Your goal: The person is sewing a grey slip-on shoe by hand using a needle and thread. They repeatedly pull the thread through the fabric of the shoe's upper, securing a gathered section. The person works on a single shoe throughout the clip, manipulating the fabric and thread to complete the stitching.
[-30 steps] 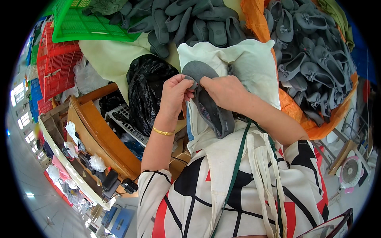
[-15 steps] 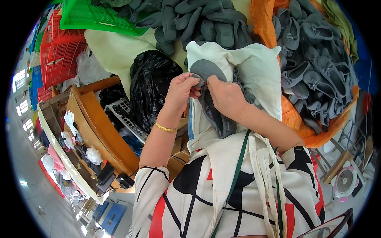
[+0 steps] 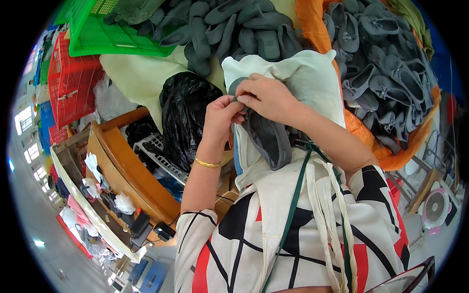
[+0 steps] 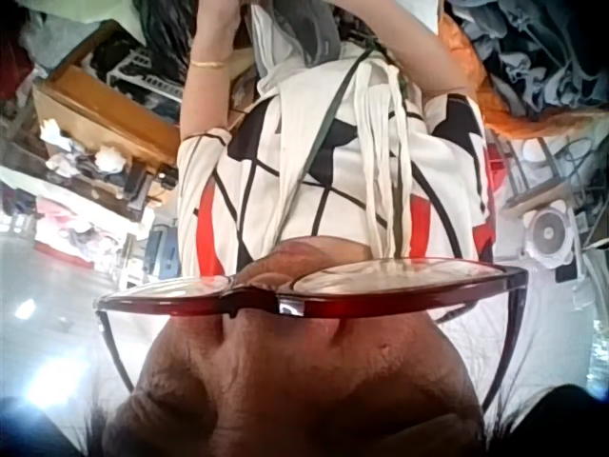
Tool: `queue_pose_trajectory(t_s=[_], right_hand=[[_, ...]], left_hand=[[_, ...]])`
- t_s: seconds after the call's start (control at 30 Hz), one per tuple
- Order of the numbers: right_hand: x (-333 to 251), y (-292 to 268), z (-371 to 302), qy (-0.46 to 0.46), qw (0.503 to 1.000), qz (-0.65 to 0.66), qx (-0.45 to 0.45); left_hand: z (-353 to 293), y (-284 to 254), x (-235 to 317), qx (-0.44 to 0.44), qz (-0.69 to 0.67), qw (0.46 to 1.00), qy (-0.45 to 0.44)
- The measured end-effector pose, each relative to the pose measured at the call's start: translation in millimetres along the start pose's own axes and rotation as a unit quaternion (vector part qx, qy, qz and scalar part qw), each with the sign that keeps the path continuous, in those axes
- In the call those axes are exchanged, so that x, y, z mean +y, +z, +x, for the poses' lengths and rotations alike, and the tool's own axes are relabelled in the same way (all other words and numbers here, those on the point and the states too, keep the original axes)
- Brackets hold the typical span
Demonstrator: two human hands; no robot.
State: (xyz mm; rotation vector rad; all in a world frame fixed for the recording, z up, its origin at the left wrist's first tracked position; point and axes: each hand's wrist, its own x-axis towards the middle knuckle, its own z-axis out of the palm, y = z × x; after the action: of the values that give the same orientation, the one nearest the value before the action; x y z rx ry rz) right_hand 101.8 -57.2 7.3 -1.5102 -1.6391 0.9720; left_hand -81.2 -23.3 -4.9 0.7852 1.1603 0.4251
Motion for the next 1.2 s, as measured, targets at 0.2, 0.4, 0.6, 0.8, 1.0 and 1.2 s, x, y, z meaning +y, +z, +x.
queue_pose_trajectory(t_s=[0.2, 0.4, 0.6, 0.8, 1.0, 1.2], right_hand=[[20, 23, 17, 0.073, 0.985, 0.139, 0.078], [14, -20, 12, 0.276, 0.825, 0.483, -0.099], [113, -102, -11, 0.173, 0.669, 0.661, 0.292], [121, -111, -33, 0.115, 0.814, 0.424, 0.380], [64, -37, -31, -0.104, 0.982, -0.105, 0.121], [69, -21, -6, -0.164, 0.963, -0.211, 0.030]], left_hand=[[3, -1, -5, 0.002, 0.020, 1.000, 0.016], [-1, 3, -6, 0.014, 0.025, 0.999, 0.036], [-3, 3, -8, 0.007, 0.032, 0.998, 0.051], [-2, 5, -12, 0.026, 0.092, 0.989, 0.111], [-16, 24, -13, 0.212, 0.490, 0.725, 0.435], [-20, 29, -20, 0.153, 0.561, 0.672, 0.459]])
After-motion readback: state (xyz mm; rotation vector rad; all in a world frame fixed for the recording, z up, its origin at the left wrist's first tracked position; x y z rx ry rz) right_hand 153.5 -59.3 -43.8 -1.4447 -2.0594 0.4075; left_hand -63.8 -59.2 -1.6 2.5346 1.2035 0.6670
